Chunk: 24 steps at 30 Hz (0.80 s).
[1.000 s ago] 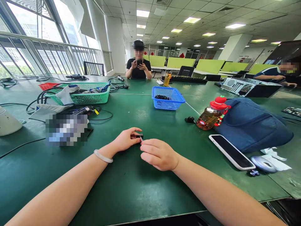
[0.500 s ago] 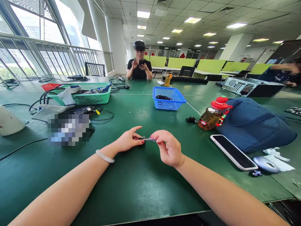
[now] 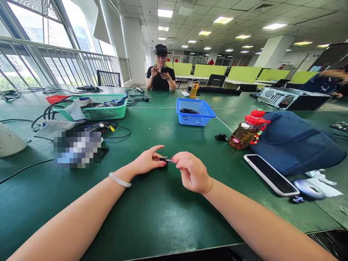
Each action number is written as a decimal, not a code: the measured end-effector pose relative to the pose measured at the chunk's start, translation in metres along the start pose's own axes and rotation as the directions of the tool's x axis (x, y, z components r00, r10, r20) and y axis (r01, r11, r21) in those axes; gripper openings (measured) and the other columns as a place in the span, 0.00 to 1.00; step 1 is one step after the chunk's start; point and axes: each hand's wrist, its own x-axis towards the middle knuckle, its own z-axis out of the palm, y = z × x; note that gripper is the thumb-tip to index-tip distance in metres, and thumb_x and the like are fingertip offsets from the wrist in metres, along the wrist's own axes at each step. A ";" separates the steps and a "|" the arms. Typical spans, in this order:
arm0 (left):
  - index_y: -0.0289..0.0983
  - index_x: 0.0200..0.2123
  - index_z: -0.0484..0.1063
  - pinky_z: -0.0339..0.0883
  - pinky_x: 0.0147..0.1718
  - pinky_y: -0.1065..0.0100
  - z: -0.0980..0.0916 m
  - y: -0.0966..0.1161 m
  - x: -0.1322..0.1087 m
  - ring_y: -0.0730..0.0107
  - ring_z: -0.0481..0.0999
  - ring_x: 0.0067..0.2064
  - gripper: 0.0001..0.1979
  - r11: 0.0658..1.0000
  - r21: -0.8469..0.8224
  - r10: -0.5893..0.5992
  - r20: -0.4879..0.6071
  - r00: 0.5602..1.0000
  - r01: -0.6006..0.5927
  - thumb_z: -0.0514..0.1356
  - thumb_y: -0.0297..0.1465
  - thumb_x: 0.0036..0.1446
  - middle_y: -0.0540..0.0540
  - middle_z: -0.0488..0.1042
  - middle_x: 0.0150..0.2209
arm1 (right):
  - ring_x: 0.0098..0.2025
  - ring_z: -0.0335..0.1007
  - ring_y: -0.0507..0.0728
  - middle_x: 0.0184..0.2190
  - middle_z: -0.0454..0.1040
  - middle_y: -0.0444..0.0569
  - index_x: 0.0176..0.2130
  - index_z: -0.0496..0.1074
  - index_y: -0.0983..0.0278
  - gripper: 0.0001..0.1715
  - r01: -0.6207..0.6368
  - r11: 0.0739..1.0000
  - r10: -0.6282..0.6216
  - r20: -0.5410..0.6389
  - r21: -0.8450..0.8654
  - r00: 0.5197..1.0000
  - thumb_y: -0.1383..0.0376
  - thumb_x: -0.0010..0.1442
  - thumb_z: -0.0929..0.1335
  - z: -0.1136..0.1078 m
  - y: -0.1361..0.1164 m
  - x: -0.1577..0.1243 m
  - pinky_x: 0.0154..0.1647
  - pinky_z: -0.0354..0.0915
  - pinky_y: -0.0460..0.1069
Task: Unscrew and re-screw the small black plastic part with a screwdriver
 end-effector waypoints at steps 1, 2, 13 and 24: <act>0.38 0.62 0.52 0.68 0.43 0.63 0.000 0.000 0.000 0.67 0.76 0.38 0.46 1.000 0.003 0.007 0.008 1.000 -0.007 0.68 0.40 0.42 0.46 0.78 0.38 | 0.44 0.67 0.50 0.37 0.68 0.50 0.40 0.60 0.66 0.11 0.056 0.998 -0.055 0.026 -0.034 0.998 0.77 0.59 0.58 0.000 0.000 0.000 0.44 0.71 0.47; 0.38 0.63 0.52 0.68 0.43 0.64 0.000 0.000 -0.001 0.67 0.76 0.37 0.46 1.000 0.009 0.013 0.016 1.000 -0.013 0.68 0.39 0.43 0.46 0.78 0.38 | 0.45 0.67 0.51 0.38 0.68 0.50 0.39 0.61 0.66 0.10 0.123 0.990 -0.119 0.058 -0.070 0.991 0.77 0.59 0.58 0.000 0.001 0.001 0.45 0.71 0.48; 0.41 0.57 0.61 0.68 0.49 0.63 0.000 0.001 -0.002 0.68 0.73 0.43 0.33 0.956 0.262 0.160 -0.091 0.983 -0.131 0.62 0.33 0.46 0.47 0.74 0.42 | 0.45 0.69 0.50 0.40 0.71 0.49 0.38 0.64 0.65 0.08 -0.247 0.958 0.228 -0.140 -0.142 0.964 0.74 0.61 0.59 -0.004 0.030 -0.011 0.49 0.69 0.48; 0.43 0.59 0.60 0.57 0.63 0.54 -0.002 -0.003 -0.003 0.57 0.62 0.61 0.31 0.734 0.665 0.311 -0.148 0.939 -0.138 0.60 0.38 0.52 0.44 0.63 0.59 | 0.41 0.73 0.51 0.42 0.74 0.47 0.29 0.67 0.66 0.08 -0.768 0.631 0.765 0.082 0.108 0.639 0.65 0.58 0.62 0.006 0.061 -0.027 0.47 0.70 0.47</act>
